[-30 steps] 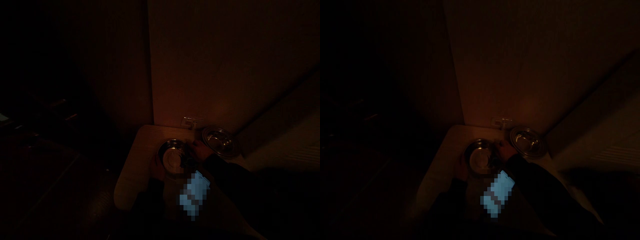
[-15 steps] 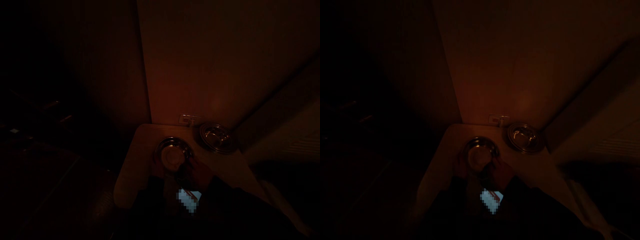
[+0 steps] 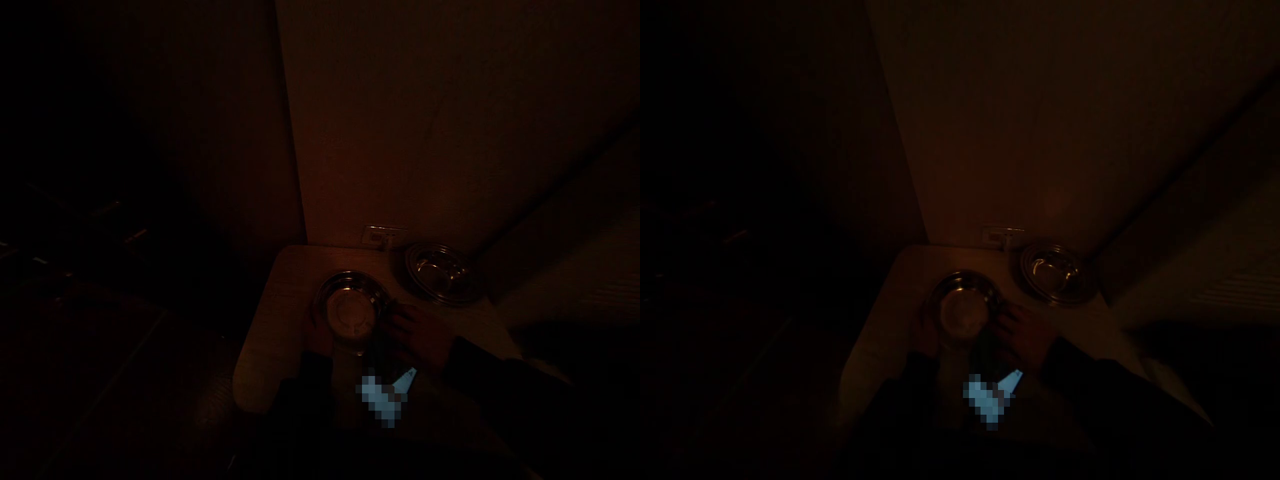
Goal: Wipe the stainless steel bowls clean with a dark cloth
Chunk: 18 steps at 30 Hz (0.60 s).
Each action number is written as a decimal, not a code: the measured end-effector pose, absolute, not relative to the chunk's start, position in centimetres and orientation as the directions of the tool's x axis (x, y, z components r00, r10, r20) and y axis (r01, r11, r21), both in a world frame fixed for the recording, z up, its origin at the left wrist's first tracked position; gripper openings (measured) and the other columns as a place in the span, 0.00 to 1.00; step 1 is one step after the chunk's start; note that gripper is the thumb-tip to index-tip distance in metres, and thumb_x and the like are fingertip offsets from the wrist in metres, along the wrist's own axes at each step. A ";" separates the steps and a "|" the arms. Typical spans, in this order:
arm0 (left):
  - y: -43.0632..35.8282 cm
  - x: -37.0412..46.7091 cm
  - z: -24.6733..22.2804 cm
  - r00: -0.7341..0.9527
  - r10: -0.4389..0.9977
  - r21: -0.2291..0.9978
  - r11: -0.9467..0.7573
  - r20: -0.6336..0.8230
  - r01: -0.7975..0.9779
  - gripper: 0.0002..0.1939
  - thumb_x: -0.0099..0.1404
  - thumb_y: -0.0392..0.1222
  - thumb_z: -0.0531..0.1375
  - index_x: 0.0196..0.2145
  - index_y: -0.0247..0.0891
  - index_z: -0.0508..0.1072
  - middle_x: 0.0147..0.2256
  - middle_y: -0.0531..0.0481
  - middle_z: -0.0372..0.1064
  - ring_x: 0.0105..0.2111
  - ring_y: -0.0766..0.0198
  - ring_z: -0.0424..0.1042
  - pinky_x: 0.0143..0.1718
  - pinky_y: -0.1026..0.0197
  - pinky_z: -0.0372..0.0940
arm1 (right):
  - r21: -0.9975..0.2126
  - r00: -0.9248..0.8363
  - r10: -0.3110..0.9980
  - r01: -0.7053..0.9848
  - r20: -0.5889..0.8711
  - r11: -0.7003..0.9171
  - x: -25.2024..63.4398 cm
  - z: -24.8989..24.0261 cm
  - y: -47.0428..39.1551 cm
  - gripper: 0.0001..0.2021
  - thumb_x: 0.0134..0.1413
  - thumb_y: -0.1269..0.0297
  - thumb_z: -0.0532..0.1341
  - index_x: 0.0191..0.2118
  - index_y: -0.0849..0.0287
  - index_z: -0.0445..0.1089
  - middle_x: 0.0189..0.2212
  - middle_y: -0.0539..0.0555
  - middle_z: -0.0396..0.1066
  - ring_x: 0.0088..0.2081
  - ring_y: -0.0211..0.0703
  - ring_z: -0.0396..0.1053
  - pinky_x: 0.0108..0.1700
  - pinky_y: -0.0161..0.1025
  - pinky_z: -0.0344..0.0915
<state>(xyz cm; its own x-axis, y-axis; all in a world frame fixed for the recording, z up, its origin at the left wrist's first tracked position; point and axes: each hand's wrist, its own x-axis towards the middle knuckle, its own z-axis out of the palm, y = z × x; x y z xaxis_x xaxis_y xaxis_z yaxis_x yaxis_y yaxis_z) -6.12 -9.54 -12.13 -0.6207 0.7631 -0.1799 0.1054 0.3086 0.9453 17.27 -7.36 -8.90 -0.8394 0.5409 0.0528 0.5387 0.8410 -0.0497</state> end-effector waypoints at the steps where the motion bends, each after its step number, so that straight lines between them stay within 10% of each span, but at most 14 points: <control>1: -9.6 -6.1 -12.1 -0.615 0.767 0.946 0.308 -0.186 0.098 0.23 0.71 0.44 0.46 0.50 0.27 0.73 0.51 0.32 0.72 0.52 0.50 0.71 0.54 0.51 0.64 | -0.056 -0.841 0.539 0.537 0.049 0.842 17.6 -9.0 -7.1 0.21 0.57 0.61 0.61 0.55 0.61 0.70 0.49 0.64 0.72 0.55 0.62 0.64 0.53 0.58 0.63; 9: -9.3 -6.2 -12.4 -0.610 0.759 0.931 0.353 -0.229 0.090 0.20 0.71 0.40 0.45 0.50 0.31 0.72 0.52 0.35 0.71 0.53 0.54 0.71 0.54 0.55 0.64 | -0.165 -0.832 0.555 0.549 -0.007 0.820 12.6 -10.3 -10.3 0.26 0.53 0.81 0.53 0.58 0.68 0.66 0.50 0.68 0.73 0.52 0.52 0.71 0.51 0.47 0.70; 18: -9.6 -7.0 -13.6 -0.597 0.783 0.957 0.277 -0.176 0.082 0.19 0.70 0.43 0.48 0.51 0.35 0.72 0.52 0.39 0.72 0.53 0.55 0.71 0.54 0.56 0.65 | -0.287 -0.837 0.536 0.544 -0.111 0.788 12.9 -8.0 -9.2 0.29 0.47 0.79 0.55 0.58 0.63 0.67 0.53 0.66 0.72 0.54 0.54 0.69 0.56 0.52 0.65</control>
